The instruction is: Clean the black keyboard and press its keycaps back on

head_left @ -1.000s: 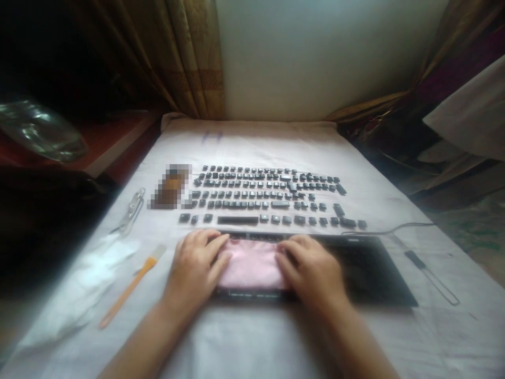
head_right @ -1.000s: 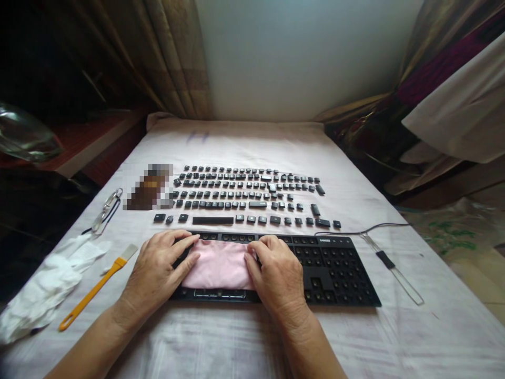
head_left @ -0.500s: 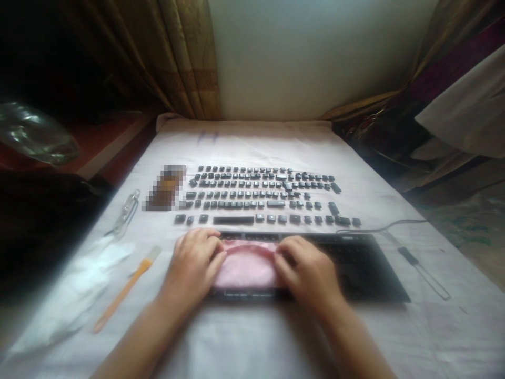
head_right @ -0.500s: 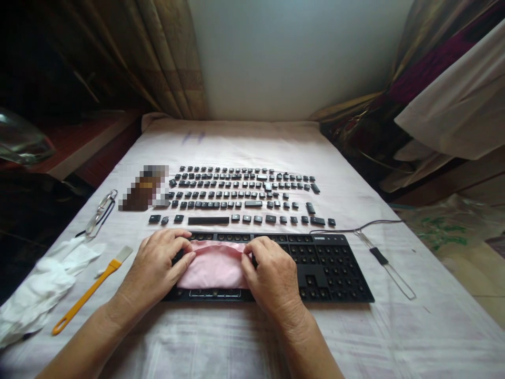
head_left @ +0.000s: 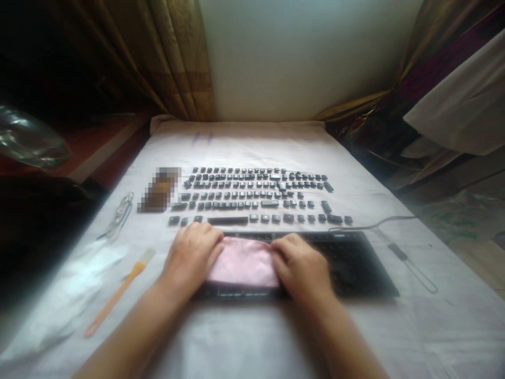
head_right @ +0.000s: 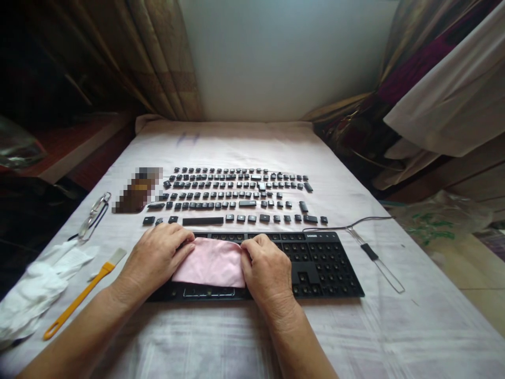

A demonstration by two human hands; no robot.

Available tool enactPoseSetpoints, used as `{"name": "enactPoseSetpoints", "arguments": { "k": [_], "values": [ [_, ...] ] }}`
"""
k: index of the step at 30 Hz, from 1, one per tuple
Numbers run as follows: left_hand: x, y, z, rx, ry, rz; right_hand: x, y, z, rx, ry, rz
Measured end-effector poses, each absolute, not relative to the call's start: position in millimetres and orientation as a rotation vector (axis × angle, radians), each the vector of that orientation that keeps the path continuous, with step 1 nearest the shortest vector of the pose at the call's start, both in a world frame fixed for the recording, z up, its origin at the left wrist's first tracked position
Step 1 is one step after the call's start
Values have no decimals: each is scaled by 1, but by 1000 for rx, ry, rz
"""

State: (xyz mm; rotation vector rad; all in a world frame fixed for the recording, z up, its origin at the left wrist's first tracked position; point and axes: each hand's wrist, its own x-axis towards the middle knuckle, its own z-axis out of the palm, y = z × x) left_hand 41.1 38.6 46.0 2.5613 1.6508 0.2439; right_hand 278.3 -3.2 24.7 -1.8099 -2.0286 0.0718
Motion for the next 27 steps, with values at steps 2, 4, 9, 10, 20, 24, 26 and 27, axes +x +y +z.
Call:
{"name": "enactPoseSetpoints", "arguments": {
  "k": [2,4,9,10,20,24,26,27],
  "values": [
    [42,39,47,2556,1638,233,278,-3,25,-1782,-2033,81],
    [42,40,48,2572,1610,247,278,-3,26,-1755,-2023,53],
    [39,37,50,2602,1566,324,277,-3,30,-1704,-1947,85],
    [38,36,50,2587,1559,346,278,-3,31,-1704,-1929,115],
    [24,27,54,2472,1507,471,277,-5,33,-1584,-1915,297],
    [22,26,56,2438,1531,456,276,-6,32,-1550,-1922,300],
    [22,26,56,2431,1544,452,275,-6,32,-1547,-1929,314],
    [22,26,56,2430,1551,447,275,-5,32,-1544,-1931,327]
  ]
}}
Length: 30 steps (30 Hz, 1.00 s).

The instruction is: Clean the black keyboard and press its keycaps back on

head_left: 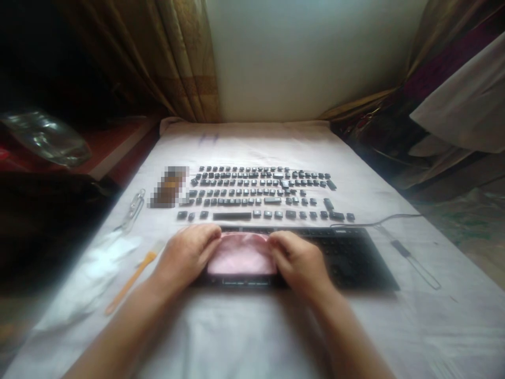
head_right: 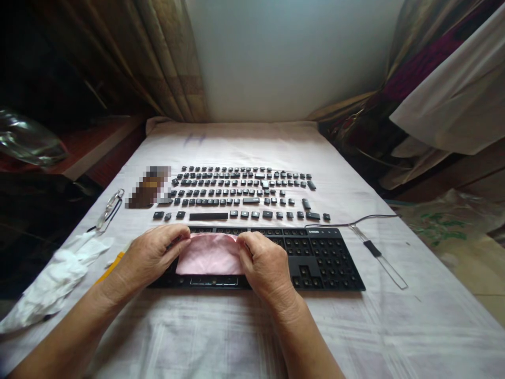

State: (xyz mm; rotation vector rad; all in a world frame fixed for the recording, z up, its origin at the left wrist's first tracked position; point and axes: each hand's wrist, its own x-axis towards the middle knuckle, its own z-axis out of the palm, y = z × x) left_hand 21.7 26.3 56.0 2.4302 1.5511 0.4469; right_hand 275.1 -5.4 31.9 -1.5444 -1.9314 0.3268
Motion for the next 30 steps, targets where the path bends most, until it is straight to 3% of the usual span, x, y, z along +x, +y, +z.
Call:
{"name": "enactPoseSetpoints", "arguments": {
  "k": [8,17,30],
  "values": [
    [20,27,54,2450,1590,436,276,-5,35,-1534,-1910,334],
    [15,16,58,2492,1550,689,276,-6,40,-1585,-1873,353],
    [2,-10,80,2603,1500,764,281,-23,56,-1271,-1911,348]
  ]
}}
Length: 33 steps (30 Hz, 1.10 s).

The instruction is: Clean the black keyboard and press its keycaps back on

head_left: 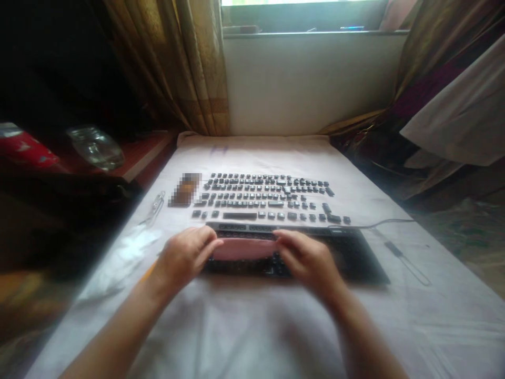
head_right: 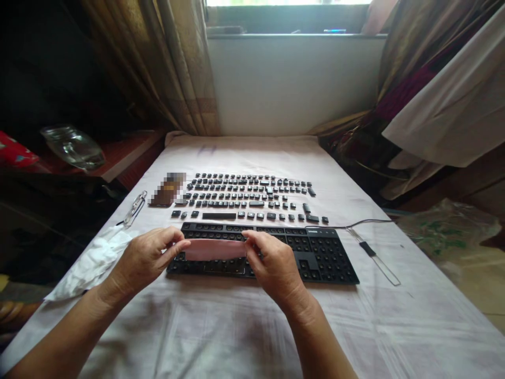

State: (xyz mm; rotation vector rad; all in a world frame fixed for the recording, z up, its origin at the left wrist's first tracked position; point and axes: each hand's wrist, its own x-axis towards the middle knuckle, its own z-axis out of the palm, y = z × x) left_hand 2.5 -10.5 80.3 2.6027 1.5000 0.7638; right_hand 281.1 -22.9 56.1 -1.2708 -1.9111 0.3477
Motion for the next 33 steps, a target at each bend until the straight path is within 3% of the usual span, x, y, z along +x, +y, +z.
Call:
{"name": "enactPoseSetpoints", "arguments": {
  "k": [10,15,24,29,33],
  "values": [
    [-13,-32,80,2218,1214,526,288,-61,78,-1319,-2079,723],
    [-2,-38,56,2423,1365,436,275,-61,45,-1501,-2161,366],
    [2,-57,24,2553,1549,736,265,-75,11,-1311,-1995,-89],
    [8,-82,11,2670,1160,786,246,-85,0,-984,-2225,50],
    [8,-87,4,2677,968,760,246,-89,-6,-956,-2287,104]
  ]
}}
